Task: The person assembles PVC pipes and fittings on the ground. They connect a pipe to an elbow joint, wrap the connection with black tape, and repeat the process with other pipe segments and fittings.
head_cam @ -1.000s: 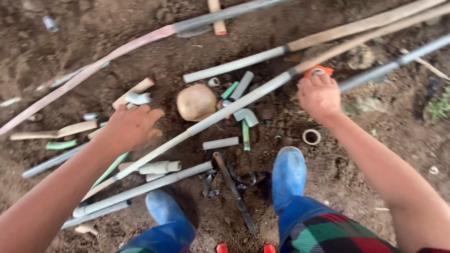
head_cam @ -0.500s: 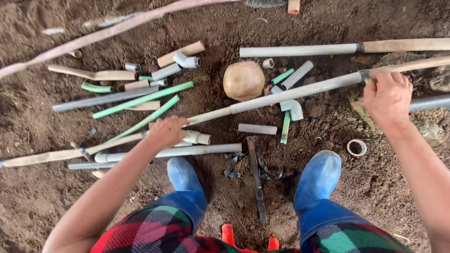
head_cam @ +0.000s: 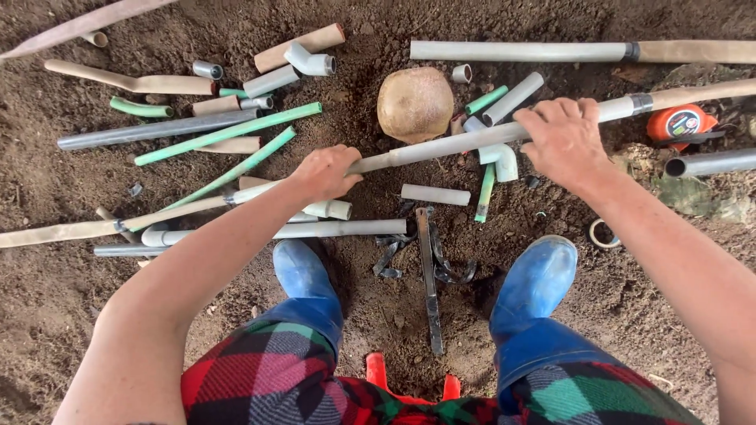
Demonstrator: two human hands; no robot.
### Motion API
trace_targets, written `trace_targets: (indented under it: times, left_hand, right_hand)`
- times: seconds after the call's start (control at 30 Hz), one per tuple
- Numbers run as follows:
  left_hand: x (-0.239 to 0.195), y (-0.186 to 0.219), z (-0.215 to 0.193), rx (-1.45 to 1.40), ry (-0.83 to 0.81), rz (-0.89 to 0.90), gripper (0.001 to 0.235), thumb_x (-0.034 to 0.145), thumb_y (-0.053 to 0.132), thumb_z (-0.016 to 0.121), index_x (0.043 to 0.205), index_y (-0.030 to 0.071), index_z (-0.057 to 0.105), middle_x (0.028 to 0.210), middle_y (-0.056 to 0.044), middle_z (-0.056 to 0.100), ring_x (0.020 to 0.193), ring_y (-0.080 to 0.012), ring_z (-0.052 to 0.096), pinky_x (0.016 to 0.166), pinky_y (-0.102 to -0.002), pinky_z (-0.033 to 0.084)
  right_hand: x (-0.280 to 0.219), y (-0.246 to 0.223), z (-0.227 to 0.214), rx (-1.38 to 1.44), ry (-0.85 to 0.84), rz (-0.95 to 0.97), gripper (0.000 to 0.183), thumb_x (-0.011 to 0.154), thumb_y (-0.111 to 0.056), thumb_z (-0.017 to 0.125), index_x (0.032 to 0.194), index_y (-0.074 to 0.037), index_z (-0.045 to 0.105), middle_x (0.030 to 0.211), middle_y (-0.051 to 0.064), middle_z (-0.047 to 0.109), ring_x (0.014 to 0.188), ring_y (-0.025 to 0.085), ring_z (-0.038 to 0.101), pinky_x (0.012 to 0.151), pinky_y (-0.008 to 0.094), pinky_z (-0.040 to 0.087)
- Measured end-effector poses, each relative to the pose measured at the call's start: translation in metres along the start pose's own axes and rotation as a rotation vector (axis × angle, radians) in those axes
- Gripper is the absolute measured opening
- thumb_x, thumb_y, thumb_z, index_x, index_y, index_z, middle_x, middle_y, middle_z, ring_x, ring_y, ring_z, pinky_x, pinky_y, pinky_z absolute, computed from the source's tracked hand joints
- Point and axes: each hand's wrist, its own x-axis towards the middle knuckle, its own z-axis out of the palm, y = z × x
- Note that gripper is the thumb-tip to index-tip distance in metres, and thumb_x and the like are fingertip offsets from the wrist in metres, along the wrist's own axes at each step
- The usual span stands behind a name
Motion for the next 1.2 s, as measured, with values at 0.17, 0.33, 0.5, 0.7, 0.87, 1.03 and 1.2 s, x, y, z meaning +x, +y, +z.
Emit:
trace_targets:
  times: [0.17, 0.33, 0.5, 0.7, 0.87, 1.03, 1.2]
  left_hand:
    - [-0.014, -0.001, 0.012, 0.154, 0.275, -0.018, 0.03, 0.087, 0.045, 0.056, 0.095, 0.017, 0.051, 0.082, -0.006, 0.06, 0.077, -0.0261, 0.067, 0.071, -0.039, 0.055]
    - [-0.009, 0.015, -0.021, 0.147, 0.111, -0.011, 0.039, 0.092, 0.053, 0.048, 0.096, 0.015, 0.052, 0.075, -0.005, 0.062, 0.065, -0.021, 0.063, 0.058, -0.035, 0.055]
    - [-0.007, 0.03, -0.047, 0.039, -0.127, -0.042, 0.042, 0.092, 0.053, 0.049, 0.103, 0.013, 0.052, 0.082, -0.006, 0.063, 0.07, -0.0186, 0.063, 0.064, -0.033, 0.058]
    - [0.009, 0.05, -0.057, -0.033, -0.261, -0.05, 0.042, 0.09, 0.052, 0.051, 0.106, 0.013, 0.052, 0.089, -0.004, 0.058, 0.077, -0.0164, 0.055, 0.073, -0.032, 0.05]
    - [0.02, 0.062, -0.056, 0.145, -0.046, 0.104, 0.045, 0.095, 0.048, 0.048, 0.118, 0.009, 0.048, 0.084, -0.009, 0.063, 0.066, -0.0189, 0.062, 0.061, -0.033, 0.058]
    - [0.018, 0.084, -0.06, 0.21, -0.024, 0.086, 0.053, 0.094, 0.056, 0.041, 0.117, 0.008, 0.044, 0.076, -0.006, 0.059, 0.053, -0.0143, 0.056, 0.044, -0.027, 0.054]
    - [0.024, 0.089, -0.071, 0.164, -0.081, 0.074, 0.053, 0.094, 0.056, 0.04, 0.116, 0.008, 0.045, 0.079, -0.007, 0.059, 0.064, -0.0189, 0.059, 0.06, -0.035, 0.057]
  right_hand:
    - [-0.005, 0.016, 0.026, -0.109, 0.214, 0.0, 0.023, 0.089, -0.024, 0.067, 0.111, -0.022, 0.059, 0.101, 0.005, 0.066, 0.108, 0.022, 0.063, 0.101, 0.043, 0.037]
    - [0.002, 0.018, 0.016, -0.099, 0.141, 0.037, 0.015, 0.087, -0.018, 0.066, 0.1, -0.017, 0.06, 0.088, 0.004, 0.062, 0.092, 0.022, 0.061, 0.096, 0.041, 0.037]
    - [-0.003, 0.028, 0.016, -0.152, 0.04, 0.048, 0.009, 0.094, -0.016, 0.063, 0.086, -0.019, 0.059, 0.069, -0.004, 0.054, 0.069, 0.014, 0.052, 0.082, 0.032, 0.041]
    - [-0.016, 0.051, 0.025, -0.463, 0.253, 0.028, 0.017, 0.094, -0.022, 0.065, 0.08, -0.023, 0.056, 0.068, -0.009, 0.054, 0.063, 0.008, 0.054, 0.077, 0.026, 0.045]
    - [-0.022, 0.041, -0.035, 0.06, -0.168, 0.27, 0.008, 0.089, -0.017, 0.064, 0.094, -0.011, 0.063, 0.086, 0.007, 0.062, 0.089, 0.026, 0.056, 0.097, 0.041, 0.035]
    - [0.006, 0.004, -0.072, 0.122, -0.378, 0.257, 0.016, 0.085, -0.025, 0.068, 0.094, -0.014, 0.062, 0.081, 0.002, 0.059, 0.082, 0.02, 0.054, 0.095, 0.037, 0.036]
    - [0.016, 0.0, -0.062, -0.038, -0.389, 0.199, 0.012, 0.094, -0.025, 0.06, 0.098, -0.013, 0.06, 0.07, 0.0, 0.06, 0.061, 0.014, 0.058, 0.079, 0.031, 0.052]
